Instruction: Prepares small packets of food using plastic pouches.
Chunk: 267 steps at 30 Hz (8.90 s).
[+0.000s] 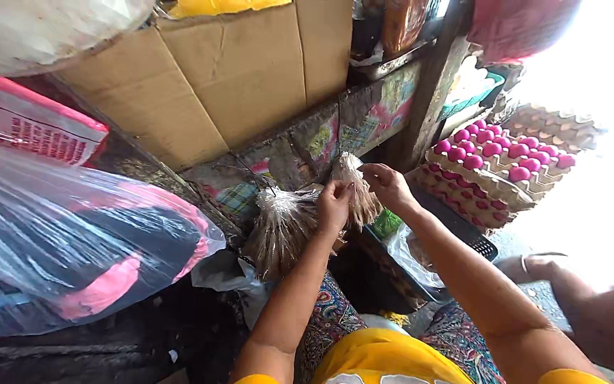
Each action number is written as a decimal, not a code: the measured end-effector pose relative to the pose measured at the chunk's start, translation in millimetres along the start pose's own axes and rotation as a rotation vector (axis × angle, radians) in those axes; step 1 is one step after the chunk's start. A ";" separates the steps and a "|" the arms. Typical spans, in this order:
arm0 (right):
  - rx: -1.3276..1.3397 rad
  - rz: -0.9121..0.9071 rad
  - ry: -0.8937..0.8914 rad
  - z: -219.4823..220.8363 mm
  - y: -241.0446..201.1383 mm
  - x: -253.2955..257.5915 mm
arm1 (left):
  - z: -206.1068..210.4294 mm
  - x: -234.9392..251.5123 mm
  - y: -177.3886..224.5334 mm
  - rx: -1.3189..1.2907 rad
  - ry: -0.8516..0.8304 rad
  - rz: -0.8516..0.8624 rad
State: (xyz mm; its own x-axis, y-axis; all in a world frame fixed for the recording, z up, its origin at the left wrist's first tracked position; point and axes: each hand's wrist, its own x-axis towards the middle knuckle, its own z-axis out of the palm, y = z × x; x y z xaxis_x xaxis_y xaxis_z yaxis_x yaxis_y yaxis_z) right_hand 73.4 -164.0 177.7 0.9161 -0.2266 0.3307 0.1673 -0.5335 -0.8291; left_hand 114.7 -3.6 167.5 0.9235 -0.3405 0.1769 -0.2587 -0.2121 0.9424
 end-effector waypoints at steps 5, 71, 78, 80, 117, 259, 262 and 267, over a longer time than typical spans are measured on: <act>-0.560 -0.082 -0.083 24.6 4.4 26.4 | -15.2 -2.1 -7.4 -0.069 0.123 -0.006; 0.258 0.473 0.014 32.7 18.2 96.7 | 19.1 91.7 19.6 0.438 0.042 -0.088; -0.154 0.445 -0.066 35.1 16.4 96.7 | 21.2 86.0 24.3 0.656 -0.002 -0.091; -0.319 0.399 -0.103 33.7 11.0 94.6 | 21.8 85.2 25.9 0.698 -0.015 -0.102; -0.514 0.826 -0.059 -116.9 212.4 -179.3 | 25.4 -116.6 -22.8 0.413 -0.781 0.337; 0.049 0.320 0.124 -42.1 33.0 -218.5 | 97.0 -148.5 -30.0 -0.316 -0.517 -0.137; 0.019 0.323 0.123 -39.4 35.1 -212.8 | 94.5 -146.5 -36.3 -0.412 -0.509 -0.134; 0.233 0.380 0.132 -33.6 40.1 -202.5 | 85.3 -142.6 -35.6 -0.444 -0.528 -0.137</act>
State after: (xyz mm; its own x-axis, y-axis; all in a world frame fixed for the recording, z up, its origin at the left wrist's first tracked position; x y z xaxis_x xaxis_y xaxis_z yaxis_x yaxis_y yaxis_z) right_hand -117.6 -166.9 92.6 0.8767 -0.4804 0.0260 -0.0799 -0.1986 -0.9768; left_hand -31.9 -25.7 84.6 0.6490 -0.7608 -0.0074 0.0940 0.0705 0.9931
